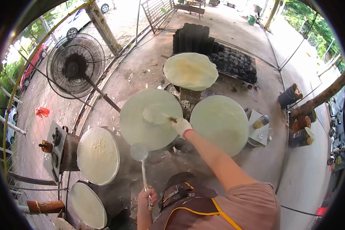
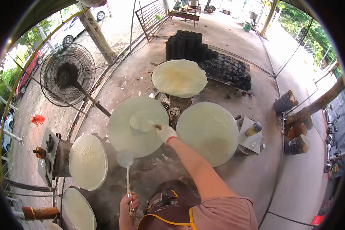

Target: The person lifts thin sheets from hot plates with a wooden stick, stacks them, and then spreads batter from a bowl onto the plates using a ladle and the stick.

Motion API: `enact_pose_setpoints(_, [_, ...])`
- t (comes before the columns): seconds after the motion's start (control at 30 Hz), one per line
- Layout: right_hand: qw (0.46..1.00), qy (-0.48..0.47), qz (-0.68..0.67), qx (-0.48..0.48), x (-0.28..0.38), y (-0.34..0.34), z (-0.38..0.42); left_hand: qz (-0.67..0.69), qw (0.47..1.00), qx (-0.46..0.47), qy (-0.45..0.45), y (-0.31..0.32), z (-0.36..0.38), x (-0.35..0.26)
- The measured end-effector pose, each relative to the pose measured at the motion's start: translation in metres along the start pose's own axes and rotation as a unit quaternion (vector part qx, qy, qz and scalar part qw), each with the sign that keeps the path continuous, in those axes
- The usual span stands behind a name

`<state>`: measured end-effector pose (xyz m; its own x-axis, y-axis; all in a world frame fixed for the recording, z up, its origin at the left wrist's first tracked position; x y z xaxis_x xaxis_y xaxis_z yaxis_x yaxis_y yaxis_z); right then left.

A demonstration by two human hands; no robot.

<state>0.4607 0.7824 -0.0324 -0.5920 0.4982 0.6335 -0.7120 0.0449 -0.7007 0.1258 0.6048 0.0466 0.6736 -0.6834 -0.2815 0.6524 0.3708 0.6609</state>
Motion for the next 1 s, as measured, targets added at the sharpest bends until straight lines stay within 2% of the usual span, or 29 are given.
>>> enact_pose_setpoints(0.03, [0.998, 0.038, -0.049, -0.010, 0.004, -0.011, 0.003, 0.001, 1.000, -0.003, 0.002, 0.004, 0.002, 0.003])
enact_pose_setpoints(0.07, [0.997, 0.007, -0.066, -0.027, -0.011, -0.003, -0.004, 0.003, 1.000, -0.007, -0.001, 0.007, 0.003, 0.008])
enact_pose_setpoints(0.13, [0.966, -0.240, 0.068, -0.063, -0.081, 0.063, -0.018, 0.005, 1.000, -0.013, -0.009, 0.011, 0.003, 0.014])
enact_pose_setpoints(0.2, [0.965, -0.159, -0.152, 0.142, -0.101, 0.085, -0.024, 0.021, 0.999, -0.010, -0.023, 0.004, -0.008, 0.017])
enact_pose_setpoints(0.3, [0.982, -0.069, -0.043, 0.169, -0.041, 0.014, -0.012, -0.017, 0.999, -0.024, -0.013, 0.004, -0.015, 0.016])
enact_pose_setpoints(0.33, [0.988, -0.024, -0.071, 0.136, -0.003, -0.025, 0.007, -0.038, 0.999, -0.028, -0.003, 0.008, -0.020, 0.014])
enact_pose_setpoints(0.43, [0.979, -0.140, -0.068, 0.133, -0.048, 0.036, -0.029, -0.130, 0.991, -0.019, 0.021, 0.021, -0.042, 0.004])
enact_pose_setpoints(0.5, [0.914, -0.160, -0.197, 0.317, -0.108, 0.062, -0.022, -0.192, 0.977, -0.063, 0.063, 0.042, -0.057, 0.001])
enact_pose_setpoints(0.53, [0.805, -0.018, -0.403, 0.434, -0.127, 0.062, -0.007, -0.221, 0.968, -0.085, 0.085, 0.050, -0.063, 0.001])
enact_pose_setpoints(0.6, [0.928, 0.068, -0.247, 0.272, -0.086, 0.005, 0.069, -0.282, 0.947, -0.093, 0.123, 0.052, -0.081, 0.005])
enact_pose_setpoints(0.63, [0.913, 0.117, -0.328, 0.212, -0.092, 0.024, 0.080, -0.312, 0.934, -0.099, 0.140, 0.052, -0.089, 0.009])
enact_pose_setpoints(0.7, [0.850, 0.213, -0.473, 0.087, -0.102, 0.071, 0.101, -0.323, 0.926, -0.118, 0.156, 0.055, -0.102, 0.026])
enact_pose_setpoints(0.77, [0.885, 0.143, -0.391, 0.210, -0.080, 0.091, 0.126, -0.310, 0.930, -0.127, 0.152, 0.064, -0.107, 0.034])
enact_pose_setpoints(0.8, [0.872, 0.167, -0.395, 0.235, -0.056, 0.079, 0.135, -0.290, 0.938, -0.125, 0.141, 0.070, -0.108, 0.034])
enact_pose_setpoints(0.83, [0.873, 0.152, -0.407, 0.220, -0.053, 0.074, 0.132, -0.270, 0.946, -0.124, 0.130, 0.073, -0.108, 0.032])
enact_pose_setpoints(0.87, [0.874, 0.137, -0.420, 0.204, -0.055, 0.067, 0.127, -0.110, 0.991, -0.031, 0.070, 0.068, -0.098, 0.013])
enact_pose_setpoints(0.9, [0.873, 0.123, -0.432, 0.188, -0.056, 0.059, 0.124, 0.055, 0.996, 0.064, 0.004, 0.065, -0.075, -0.004])
enact_pose_setpoints(0.93, [0.882, 0.108, -0.425, 0.171, -0.047, 0.037, 0.127, 0.040, 0.996, 0.080, 0.028, 0.064, -0.048, -0.008])
enact_pose_setpoints(0.97, [0.912, 0.132, -0.362, 0.141, -0.037, 0.016, 0.126, 0.027, 0.994, 0.093, 0.054, 0.061, -0.026, -0.006])
enact_pose_setpoints(1.0, [0.897, 0.132, -0.407, 0.108, -0.043, 0.020, 0.118, 0.028, 0.993, 0.104, 0.057, 0.057, -0.014, -0.004])
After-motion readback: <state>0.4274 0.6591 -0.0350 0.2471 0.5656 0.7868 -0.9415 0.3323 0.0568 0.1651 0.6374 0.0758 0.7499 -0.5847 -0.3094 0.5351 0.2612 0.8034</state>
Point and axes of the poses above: each hand's wrist, its own z-axis away from the middle knuckle, its own y-axis out of the palm, x = y × z, the point moved 1 cm from there along -z, towards the middle knuckle, and after that the axes turned 14 degrees about z, right-handed, at the moved point
